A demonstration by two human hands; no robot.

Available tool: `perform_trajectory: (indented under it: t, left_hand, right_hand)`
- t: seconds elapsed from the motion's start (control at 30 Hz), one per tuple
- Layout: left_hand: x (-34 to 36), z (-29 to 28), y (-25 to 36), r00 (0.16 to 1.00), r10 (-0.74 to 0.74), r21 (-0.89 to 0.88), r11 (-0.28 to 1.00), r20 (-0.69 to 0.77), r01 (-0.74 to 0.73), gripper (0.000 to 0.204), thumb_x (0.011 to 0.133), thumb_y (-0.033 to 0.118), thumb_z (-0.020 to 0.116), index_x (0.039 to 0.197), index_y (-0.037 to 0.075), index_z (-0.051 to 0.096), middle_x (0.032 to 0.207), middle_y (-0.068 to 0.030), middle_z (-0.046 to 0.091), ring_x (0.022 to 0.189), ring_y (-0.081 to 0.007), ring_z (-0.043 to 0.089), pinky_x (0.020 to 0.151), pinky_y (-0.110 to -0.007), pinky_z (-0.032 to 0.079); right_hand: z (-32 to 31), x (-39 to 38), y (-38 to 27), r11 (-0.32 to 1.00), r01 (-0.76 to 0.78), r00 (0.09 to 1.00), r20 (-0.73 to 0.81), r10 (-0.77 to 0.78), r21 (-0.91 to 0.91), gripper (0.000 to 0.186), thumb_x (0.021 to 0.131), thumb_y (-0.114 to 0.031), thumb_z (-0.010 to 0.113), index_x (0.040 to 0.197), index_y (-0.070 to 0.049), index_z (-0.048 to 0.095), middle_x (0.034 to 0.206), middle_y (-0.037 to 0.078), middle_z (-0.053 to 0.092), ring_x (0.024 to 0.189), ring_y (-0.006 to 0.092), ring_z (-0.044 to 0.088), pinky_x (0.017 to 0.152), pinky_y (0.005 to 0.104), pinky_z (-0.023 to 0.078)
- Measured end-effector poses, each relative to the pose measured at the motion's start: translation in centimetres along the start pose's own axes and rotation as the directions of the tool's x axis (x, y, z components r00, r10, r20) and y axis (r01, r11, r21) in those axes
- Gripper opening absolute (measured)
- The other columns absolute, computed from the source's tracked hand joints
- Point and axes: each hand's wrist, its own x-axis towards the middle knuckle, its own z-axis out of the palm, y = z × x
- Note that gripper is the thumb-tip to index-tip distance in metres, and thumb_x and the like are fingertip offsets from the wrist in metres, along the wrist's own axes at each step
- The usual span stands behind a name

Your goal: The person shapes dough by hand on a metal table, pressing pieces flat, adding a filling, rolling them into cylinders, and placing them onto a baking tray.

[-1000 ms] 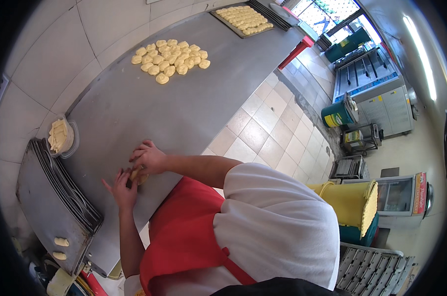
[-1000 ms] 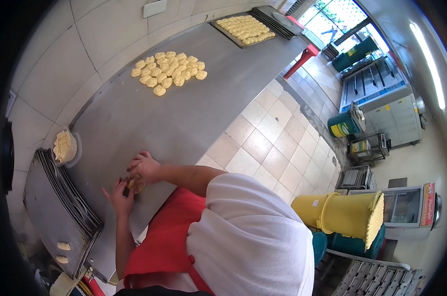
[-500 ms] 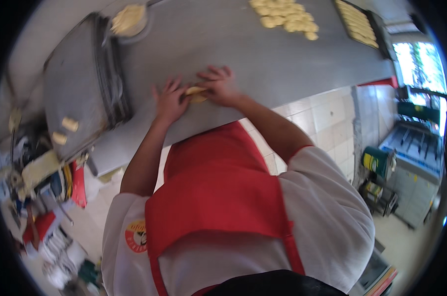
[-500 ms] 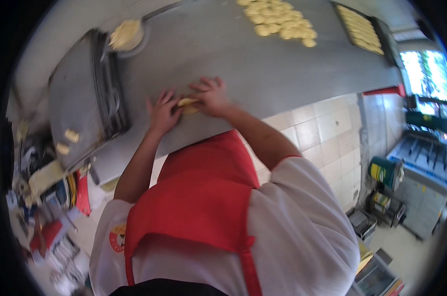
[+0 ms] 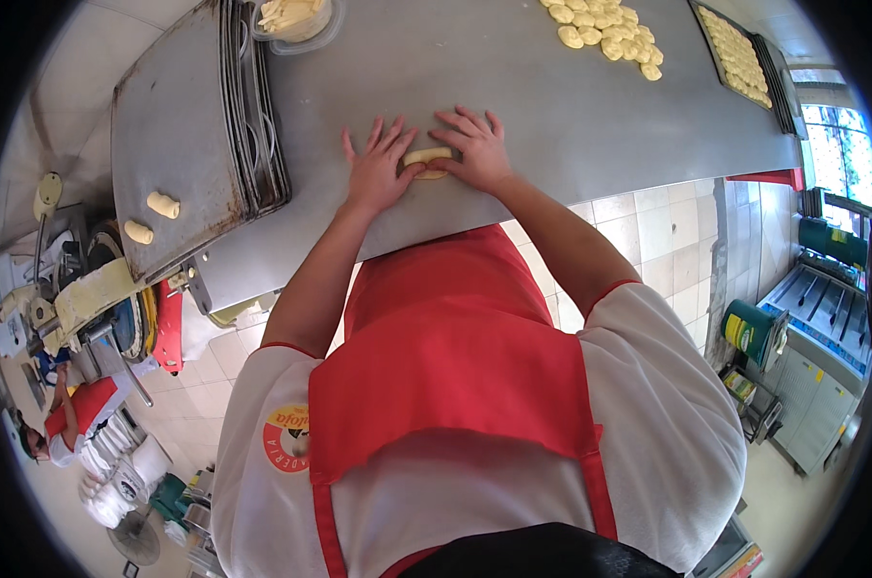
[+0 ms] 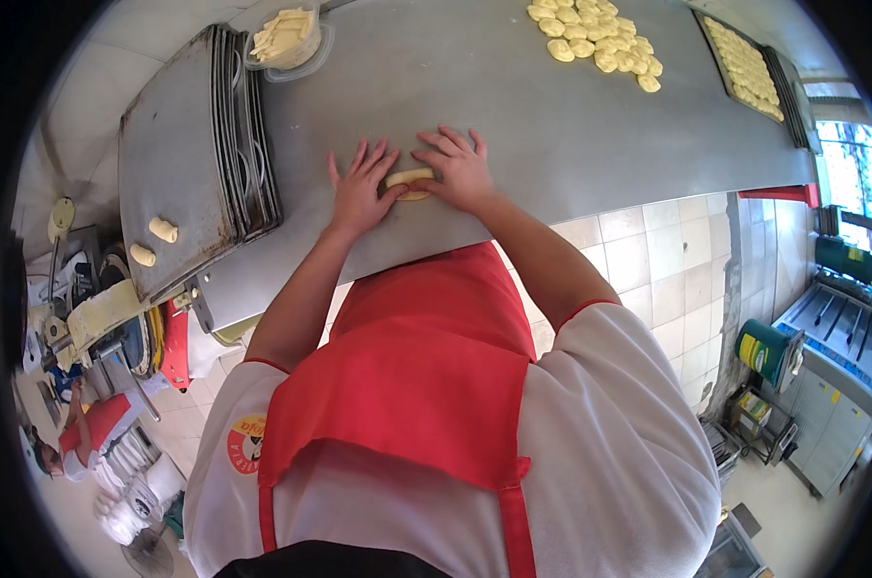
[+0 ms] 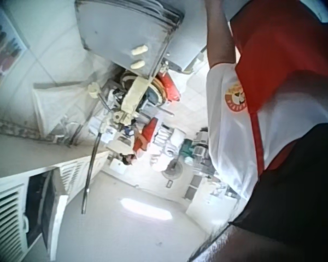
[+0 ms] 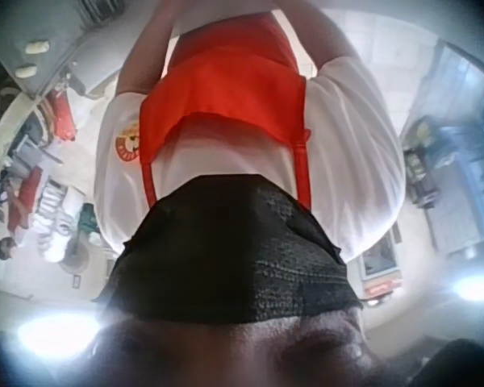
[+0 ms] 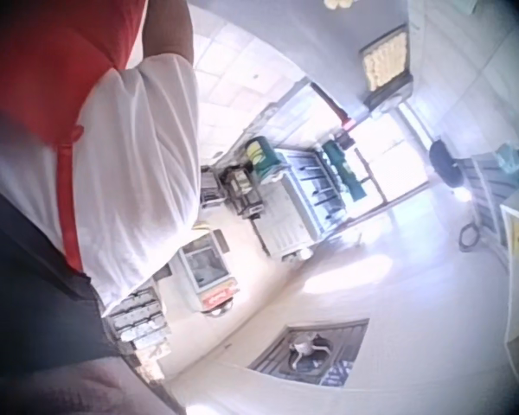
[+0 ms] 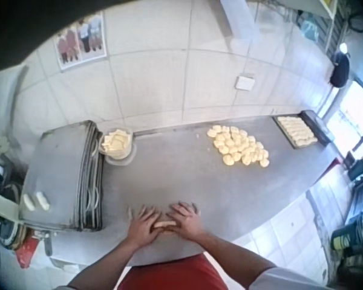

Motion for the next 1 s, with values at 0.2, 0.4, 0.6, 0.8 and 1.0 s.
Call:
perform_trajectory:
  t: [0.2,0.4,0.6,0.8,1.0]
  left_hand:
    - [1.2,-2.9,1.8,0.956,0.002,0.029,1.000,0.295,-0.011,0.058,0.096,0.055,0.070,0.148,0.029,0.065,0.169,0.0019,0.045,0.160,-0.0264,0.033,0.121,-0.080,-0.002]
    - [-1.3,-0.1,0.5,0.995,0.004,-0.002,1.000,0.100,-0.004,0.056,0.097,0.054,0.070,0.147,0.028,0.066,0.168,0.0013,0.047,0.159,-0.0280,0.036,0.122,-0.079,-0.001]
    - [-0.2,-0.5,1.0,0.999,0.034,-0.045,0.998,0.034,-0.033,0.056,0.096,0.052,0.072,0.145,0.025,0.068,0.166,0.0008,0.050,0.160,-0.0287,0.036,0.123,-0.076,-0.003]
    - [-0.4,-2.0,1.7,0.973,0.068,-0.019,0.998,0.222,-0.065,0.056,0.096,0.053,0.071,0.144,0.024,0.068,0.167,0.0001,0.049,0.160,-0.0280,0.035,0.123,-0.076,-0.003]
    - [-2.1,0.4,1.7,0.999,0.031,-0.041,0.999,0.044,-0.029,0.054,0.096,0.055,0.070,0.140,0.024,0.072,0.165,0.0002,0.051,0.160,-0.0266,0.036,0.122,-0.078,-0.002]
  right_hand:
    - [-2.0,-1.1,0.1,0.998,-0.061,0.982,0.180,0.055,0.029,0.056,0.085,-0.062,0.079,0.134,-0.035,0.074,0.163,-0.007,0.050,0.159,0.0275,0.033,0.127,0.0675,0.018]
    - [-0.3,-1.7,0.0,0.999,0.031,0.991,0.129,-0.026,-0.037,0.060,0.086,-0.066,0.077,0.137,-0.036,0.073,0.167,-0.006,0.045,0.161,0.0290,0.030,0.127,0.0681,0.017]
    - [-0.6,-1.4,-0.1,1.000,0.006,0.999,0.040,-0.005,-0.013,0.058,0.088,-0.064,0.076,0.138,-0.034,0.073,0.169,-0.005,0.044,0.162,0.0291,0.028,0.127,0.0678,0.017]
    - [-2.7,-2.2,-0.5,1.000,-0.004,0.972,0.234,0.007,-0.015,0.057,0.089,-0.060,0.076,0.139,-0.032,0.073,0.169,-0.005,0.044,0.162,0.0287,0.029,0.127,0.0670,0.018]
    - [-0.9,-3.1,-0.6,0.998,0.055,0.995,0.089,-0.052,-0.038,0.052,0.089,-0.055,0.079,0.136,-0.034,0.074,0.168,-0.005,0.046,0.161,0.0290,0.031,0.127,0.0669,0.018]
